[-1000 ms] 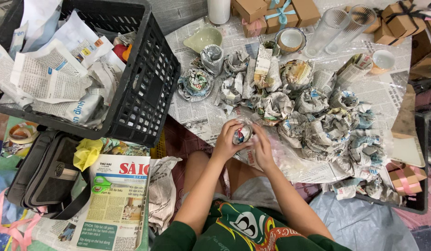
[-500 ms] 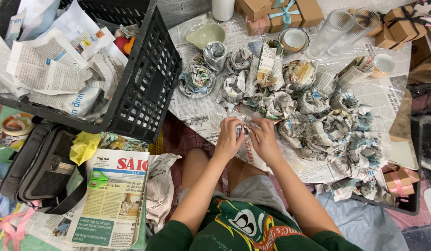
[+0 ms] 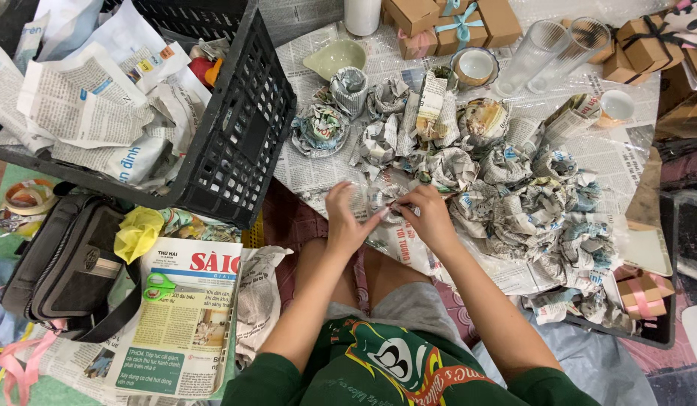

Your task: The person wraps small ceramic items, including bowls and cups, using newspaper sheets. They fold the paper around each item and place the wrapped pieces on a table covered with newspaper.

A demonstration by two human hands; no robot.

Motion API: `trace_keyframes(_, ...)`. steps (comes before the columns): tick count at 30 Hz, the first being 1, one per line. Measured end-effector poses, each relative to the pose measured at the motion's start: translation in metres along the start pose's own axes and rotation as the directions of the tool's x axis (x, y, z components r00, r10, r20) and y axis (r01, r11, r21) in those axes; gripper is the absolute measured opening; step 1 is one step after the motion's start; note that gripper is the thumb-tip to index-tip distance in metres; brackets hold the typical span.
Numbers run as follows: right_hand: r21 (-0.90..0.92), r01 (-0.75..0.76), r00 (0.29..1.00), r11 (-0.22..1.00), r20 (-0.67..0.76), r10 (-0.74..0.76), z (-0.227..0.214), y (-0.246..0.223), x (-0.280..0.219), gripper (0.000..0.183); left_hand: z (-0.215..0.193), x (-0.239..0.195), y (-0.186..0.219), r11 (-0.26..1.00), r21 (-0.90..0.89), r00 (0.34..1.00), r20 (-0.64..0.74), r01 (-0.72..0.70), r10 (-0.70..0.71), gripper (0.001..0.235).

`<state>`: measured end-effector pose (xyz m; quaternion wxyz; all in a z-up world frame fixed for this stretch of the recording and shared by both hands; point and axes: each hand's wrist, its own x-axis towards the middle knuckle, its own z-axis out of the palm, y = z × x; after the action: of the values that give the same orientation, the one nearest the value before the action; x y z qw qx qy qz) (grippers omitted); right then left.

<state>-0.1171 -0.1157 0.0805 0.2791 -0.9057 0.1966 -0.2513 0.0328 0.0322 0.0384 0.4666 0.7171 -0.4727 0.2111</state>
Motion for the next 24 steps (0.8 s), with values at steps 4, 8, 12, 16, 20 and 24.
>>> trace_keyframes(4, 0.060, -0.029, 0.999, 0.998, -0.027, 0.031, 0.001, -0.002, 0.000, 0.025, 0.013, -0.017, 0.024, 0.754, -0.314, 0.816, 0.232, 0.578, -0.529, 0.047)
trace_keyframes(8, 0.153, -0.039, 0.998, 0.987, -0.045, 0.046, 0.002, -0.001, 0.001, 0.036, 0.022, -0.016, 0.033, 0.732, -0.392, 0.830, 0.264, 0.558, -0.491, 0.022)
trace_keyframes(12, 0.177, -0.109, 0.991, 0.978, -0.058, 0.121, -0.006, -0.002, 0.001, 0.048, 0.018, -0.007, 0.030, 0.906, -0.270, 0.926, 0.286, 0.325, -0.247, 0.023)
trace_keyframes(16, 0.189, -0.135, 0.986, 0.973, -0.074, 0.151, -0.002, -0.005, 0.001, 0.044, 0.002, -0.003, 0.011, 0.954, -0.295, 0.921, 0.384, 0.056, 0.065, 0.031)
trace_keyframes(20, -0.034, 0.155, 0.977, 0.987, -0.142, -0.158, 0.004, -0.006, -0.005, 0.026, 0.009, -0.002, -0.011, 0.969, -0.220, 0.895, 0.402, -0.112, 0.194, 0.034)
trace_keyframes(24, -0.059, 0.243, 0.970, 0.968, 0.004, -0.243, -0.007, -0.004, -0.003, 0.018, 0.021, 0.003, -0.028, 0.918, -0.244, 0.851, 0.359, -0.311, 0.384, 0.031)
